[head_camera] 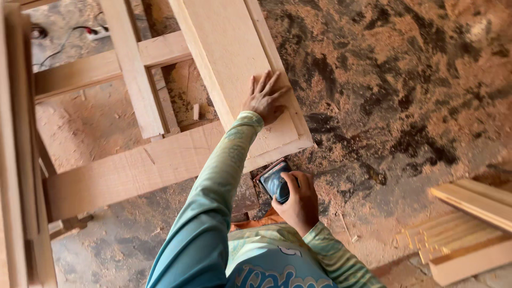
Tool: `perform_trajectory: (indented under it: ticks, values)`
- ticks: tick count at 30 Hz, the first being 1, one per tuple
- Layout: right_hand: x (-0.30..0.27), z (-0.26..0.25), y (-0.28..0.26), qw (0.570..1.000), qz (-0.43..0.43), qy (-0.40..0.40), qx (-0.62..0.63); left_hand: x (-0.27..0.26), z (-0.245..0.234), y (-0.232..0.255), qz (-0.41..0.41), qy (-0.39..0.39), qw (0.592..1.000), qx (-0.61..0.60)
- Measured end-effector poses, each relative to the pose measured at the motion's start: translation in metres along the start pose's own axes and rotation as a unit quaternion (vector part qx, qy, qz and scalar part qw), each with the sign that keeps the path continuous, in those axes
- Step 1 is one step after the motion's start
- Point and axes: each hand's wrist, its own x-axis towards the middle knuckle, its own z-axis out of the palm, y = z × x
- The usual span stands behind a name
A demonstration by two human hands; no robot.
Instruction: The person uses a handheld electric sander to smooth the surface of a wooden plank. They move the sander back and forth along the length of the wood, generating sawdust. The person repositions the plank to access different areas and continues sanding until the surface appears smooth.
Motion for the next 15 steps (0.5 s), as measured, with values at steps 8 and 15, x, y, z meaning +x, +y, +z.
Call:
perform_trajectory:
  ticks: [8,15]
  values:
    - [-0.01,0.025,-0.067,0.983,0.152,0.092,-0.052,-0.033,-0.006,-0.045,0.09,0.043,0.995,-0.019]
    - [-0.023,0.04,-0.112,0.967,0.212,0.14,-0.018,-0.083,-0.028,-0.092,0.128,0.029,0.991,-0.015]
